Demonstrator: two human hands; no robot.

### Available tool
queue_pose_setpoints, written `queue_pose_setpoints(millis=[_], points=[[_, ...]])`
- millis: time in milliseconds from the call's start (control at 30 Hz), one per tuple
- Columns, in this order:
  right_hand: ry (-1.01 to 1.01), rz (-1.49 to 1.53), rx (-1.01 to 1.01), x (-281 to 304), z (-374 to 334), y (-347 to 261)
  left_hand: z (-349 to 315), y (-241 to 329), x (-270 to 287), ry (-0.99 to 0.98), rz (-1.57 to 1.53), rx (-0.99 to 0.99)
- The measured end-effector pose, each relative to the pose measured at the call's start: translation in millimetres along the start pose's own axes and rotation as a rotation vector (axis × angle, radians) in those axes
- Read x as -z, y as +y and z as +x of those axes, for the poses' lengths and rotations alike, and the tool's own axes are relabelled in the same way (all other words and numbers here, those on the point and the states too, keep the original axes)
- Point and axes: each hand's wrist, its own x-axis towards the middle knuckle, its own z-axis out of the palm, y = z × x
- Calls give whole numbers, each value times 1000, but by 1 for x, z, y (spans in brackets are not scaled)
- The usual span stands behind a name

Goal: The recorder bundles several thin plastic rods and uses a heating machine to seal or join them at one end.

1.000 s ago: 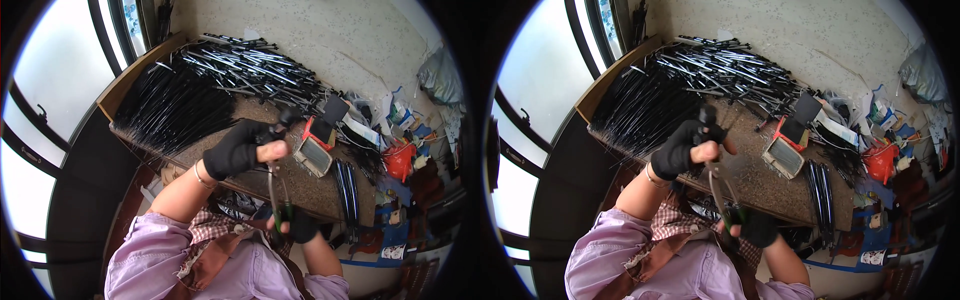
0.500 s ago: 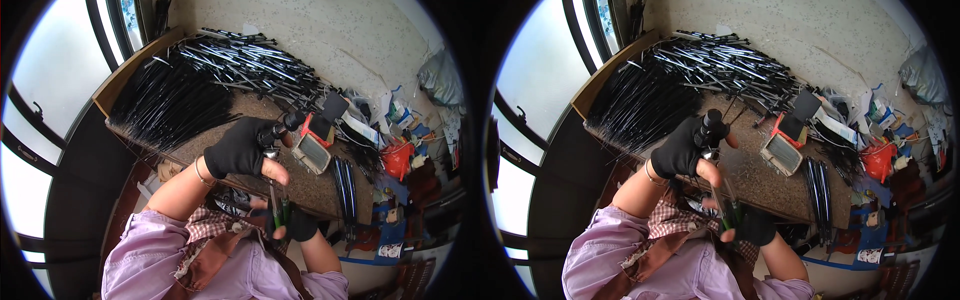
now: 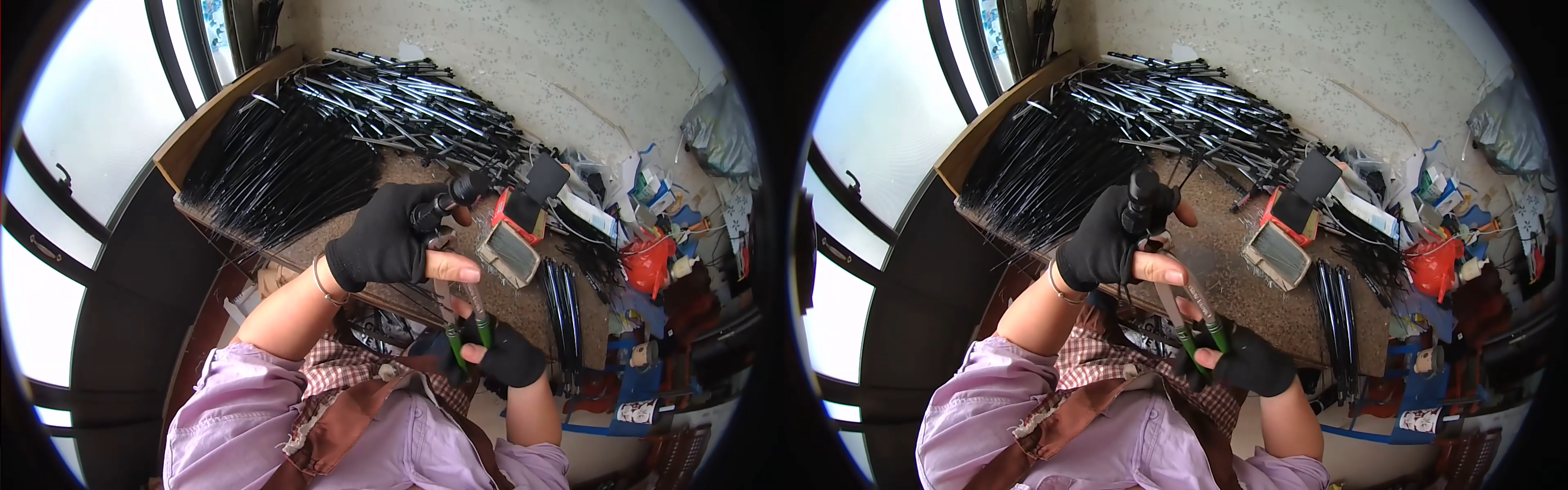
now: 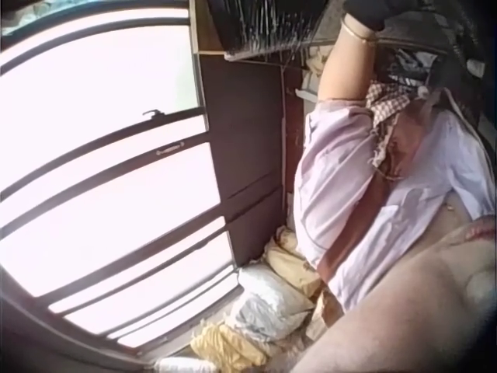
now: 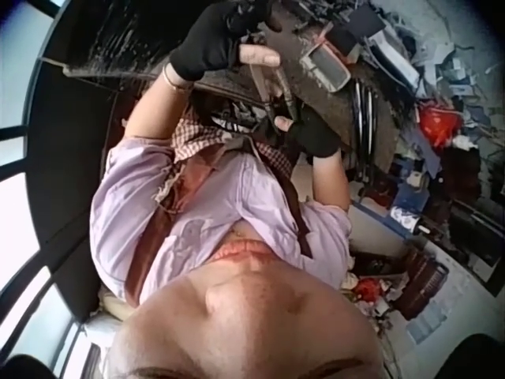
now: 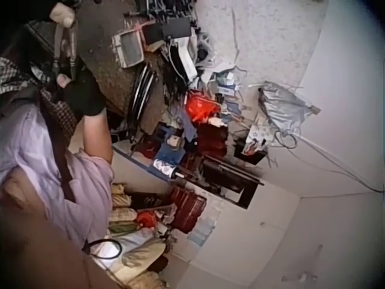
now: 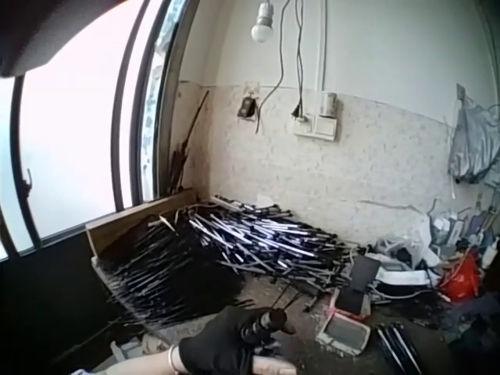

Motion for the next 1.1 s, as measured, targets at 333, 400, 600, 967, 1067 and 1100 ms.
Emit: queue_pose_setpoints(millis=[333,400,600,967,1067,1100], points=[[494,-705,353,-22,25,42,-8,12,-20,137,-223,42],[627,-756,356,-24,24,32,-8,10,-19,144,-207,36],[639,-776,284,-29,14,37,-15,8,-26,187,-154,12],[1040,-1364,-91,94,35,93,-13,-23,-32,206,-247,-138],[1130,-1401,37,98,34,108,-13,-23,-42,105,169,-197],[1145,-1398,16,101,32,111,-9,-22,-48,89,153,-197]])
